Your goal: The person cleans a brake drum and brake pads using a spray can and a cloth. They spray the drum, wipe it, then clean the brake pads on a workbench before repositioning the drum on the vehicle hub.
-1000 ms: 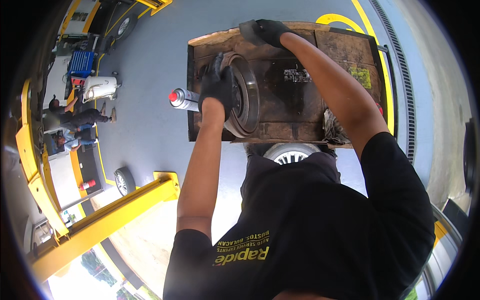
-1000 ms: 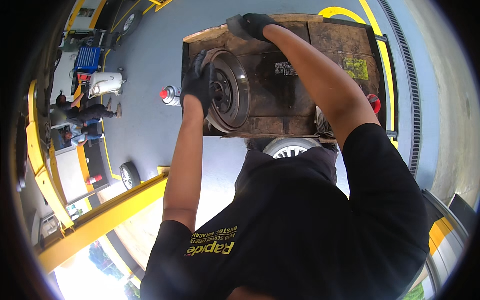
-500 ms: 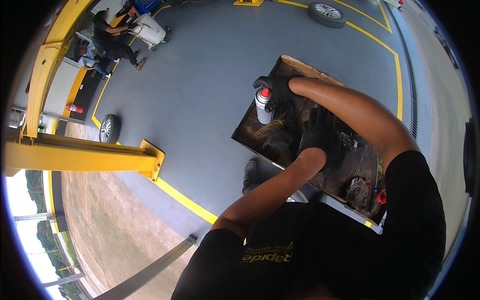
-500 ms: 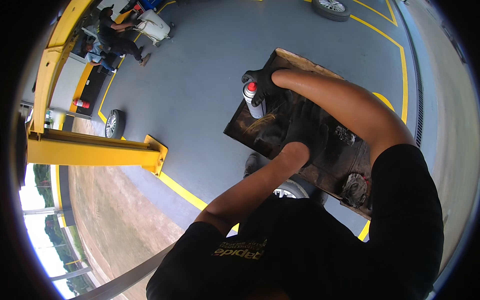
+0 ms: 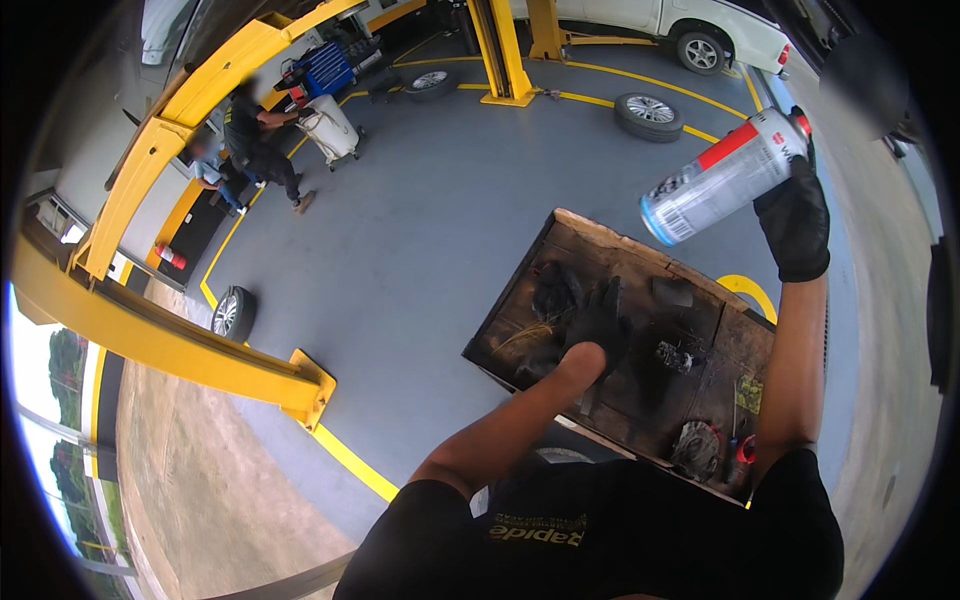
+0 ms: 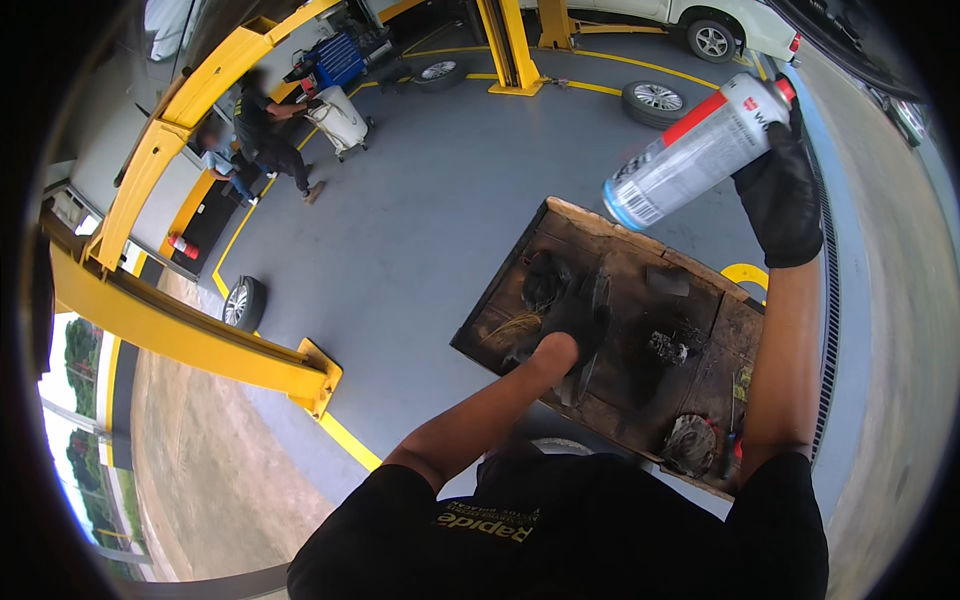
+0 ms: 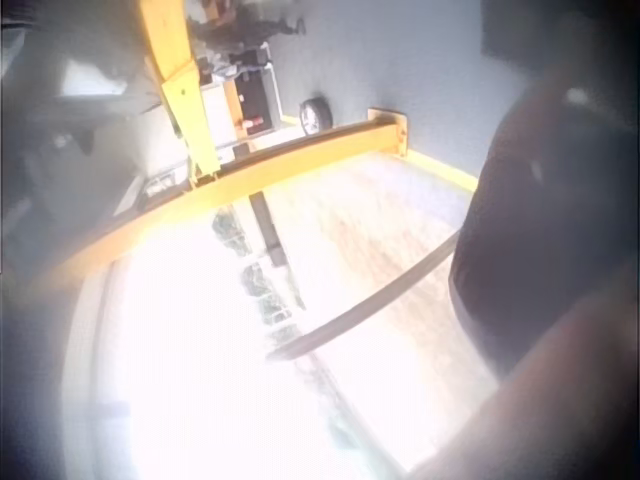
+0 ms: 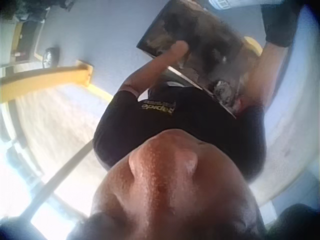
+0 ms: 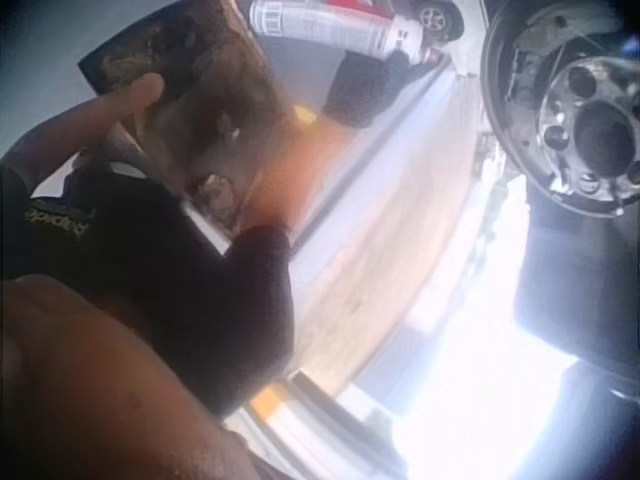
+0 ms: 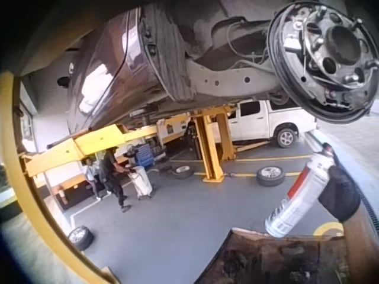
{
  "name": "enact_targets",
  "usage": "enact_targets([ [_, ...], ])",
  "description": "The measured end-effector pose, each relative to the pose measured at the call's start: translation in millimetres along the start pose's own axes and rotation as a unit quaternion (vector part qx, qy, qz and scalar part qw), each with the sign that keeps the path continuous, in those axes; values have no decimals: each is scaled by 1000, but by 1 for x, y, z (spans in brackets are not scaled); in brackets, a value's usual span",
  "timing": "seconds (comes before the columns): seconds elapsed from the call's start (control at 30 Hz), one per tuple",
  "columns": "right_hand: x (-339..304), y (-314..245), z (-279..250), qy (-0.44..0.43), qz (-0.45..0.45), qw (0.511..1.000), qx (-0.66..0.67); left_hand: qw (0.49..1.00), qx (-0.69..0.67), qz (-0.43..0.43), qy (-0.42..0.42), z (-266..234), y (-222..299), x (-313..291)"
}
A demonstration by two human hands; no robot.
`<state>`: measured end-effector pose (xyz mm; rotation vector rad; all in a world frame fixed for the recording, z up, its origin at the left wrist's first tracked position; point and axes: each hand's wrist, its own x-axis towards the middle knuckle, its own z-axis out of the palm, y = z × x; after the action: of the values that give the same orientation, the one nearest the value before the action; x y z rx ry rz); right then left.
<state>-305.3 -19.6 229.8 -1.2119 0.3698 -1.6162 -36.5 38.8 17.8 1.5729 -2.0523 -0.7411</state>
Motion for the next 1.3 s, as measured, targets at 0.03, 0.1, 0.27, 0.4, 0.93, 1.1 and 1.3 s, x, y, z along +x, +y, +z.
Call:
enact_targets([
  [0.03, -12, -15, -7, 87, -34, 995, 44, 1000, 3, -9, -2, -2, 5, -1],
  [0.1, -39, -29, -13, 222, -48, 969, -97, 1000, 12, -11, 5, -5, 15, -4],
  [0.27, -123, -2, -19, 219, 13, 911, -350, 999, 40, -11, 4, -7, 18, -1],
  [0.4, -164, -60, -43, 294, 88, 949, -76, 995, 86, 46, 22, 0, -4, 15],
  [0.93, -267, 54, -26, 148, -42, 858, -490, 979, 149, 138, 6, -17, -49, 79],
  [1.1, -287, 135, 12, 63, 71, 883, -460, 972, 200, 96, -73, -20, -35, 96],
  [1.3, -277, 166, 21, 118, 52, 867, -481, 957, 243, 130, -95, -17, -23, 99],
])
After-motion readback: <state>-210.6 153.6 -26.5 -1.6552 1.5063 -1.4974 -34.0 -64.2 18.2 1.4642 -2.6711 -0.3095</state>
